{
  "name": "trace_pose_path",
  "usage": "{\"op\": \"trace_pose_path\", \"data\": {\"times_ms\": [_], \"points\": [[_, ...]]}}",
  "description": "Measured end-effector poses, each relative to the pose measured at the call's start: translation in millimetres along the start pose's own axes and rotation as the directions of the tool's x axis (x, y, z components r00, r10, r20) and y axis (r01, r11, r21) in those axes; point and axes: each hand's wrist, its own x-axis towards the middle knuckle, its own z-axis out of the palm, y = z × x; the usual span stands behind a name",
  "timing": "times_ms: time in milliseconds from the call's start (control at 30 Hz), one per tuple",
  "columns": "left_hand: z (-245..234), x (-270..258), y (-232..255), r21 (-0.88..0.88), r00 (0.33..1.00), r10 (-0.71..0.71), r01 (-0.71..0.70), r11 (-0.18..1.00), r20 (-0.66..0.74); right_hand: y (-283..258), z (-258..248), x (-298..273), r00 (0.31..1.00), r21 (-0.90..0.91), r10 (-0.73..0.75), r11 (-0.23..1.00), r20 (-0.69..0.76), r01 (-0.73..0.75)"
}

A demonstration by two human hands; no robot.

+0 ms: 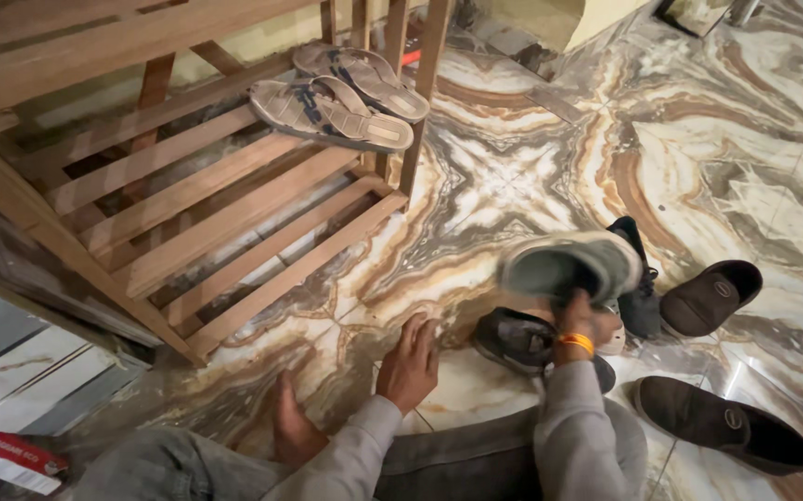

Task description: The person sits on the floor and organizes multiple pairs of shoes by picking them up and placing them onto a wooden shoe rack. They handle various types of footwear including sneakers, sandals, and clogs, arranging them on the shelves.

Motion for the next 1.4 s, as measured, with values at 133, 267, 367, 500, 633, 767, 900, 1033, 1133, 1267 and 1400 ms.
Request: {"op": "trace_pose_path", "data": {"times_ms": [133, 267, 367, 500, 633, 767, 900, 1033, 1133, 1267, 1400], "points": [[15, -8, -21, 0.048, 0.981, -0.137, 0.131, 0.99, 0.14, 3, -3, 14, 0.926, 0.649, 0.246, 0.661, 0.288, -0.377], [37, -17, -44, 0.178, 0.934, -0.259, 0.219, 0.959, 0.246, -7, -12, -2, 0.823, 0.722, 0.195, 0.402, 0.533, -0.563], [55, -19, -60, 0.405, 0.848, -0.381, 0.223, 0.887, 0.369, -45, -26, -57, 0.767, 0.605, -0.065, 0.659, 0.638, -0.447], [74, -18, -77, 0.489, 0.815, -0.343, 0.085, 0.868, 0.467, -147, -28, -153, 0.496, 0.559, -0.411, 0.807, 0.765, -0.193], [65, -15, -71, 0.487, 0.762, -0.369, 0.082, 0.87, 0.532, -256, 1, -225, 0.174, 0.585, -0.635, 0.767, 0.753, 0.265], [59, -8, -63, 0.486, 0.722, -0.391, 0.087, 0.87, 0.571, -345, 43, -289, -0.102, 0.738, -0.878, 0.325, 0.468, 0.592], [59, -9, -68, 0.471, 0.745, -0.357, 0.066, 0.88, 0.563, -374, 49, -321, -0.12, 0.541, -0.577, 0.647, 0.808, 0.537], [60, -9, -65, 0.468, 0.737, -0.363, 0.071, 0.881, 0.571, -352, 42, -302, -0.114, 0.65, -0.884, 0.24, 0.453, 0.721], [53, -8, -59, 0.469, 0.725, -0.381, 0.09, 0.879, 0.574, -311, 10, -252, 0.098, 0.604, -0.854, 0.438, 0.512, 0.666], [44, -5, -51, 0.476, 0.708, -0.379, 0.068, 0.877, 0.596, -232, -39, -141, 0.397, 0.648, -0.737, 0.673, 0.547, 0.356], [41, -5, -50, 0.504, 0.703, -0.384, 0.042, 0.863, 0.598, -124, -51, -4, 0.638, 0.38, -0.763, 0.624, 0.105, 0.683]]}}
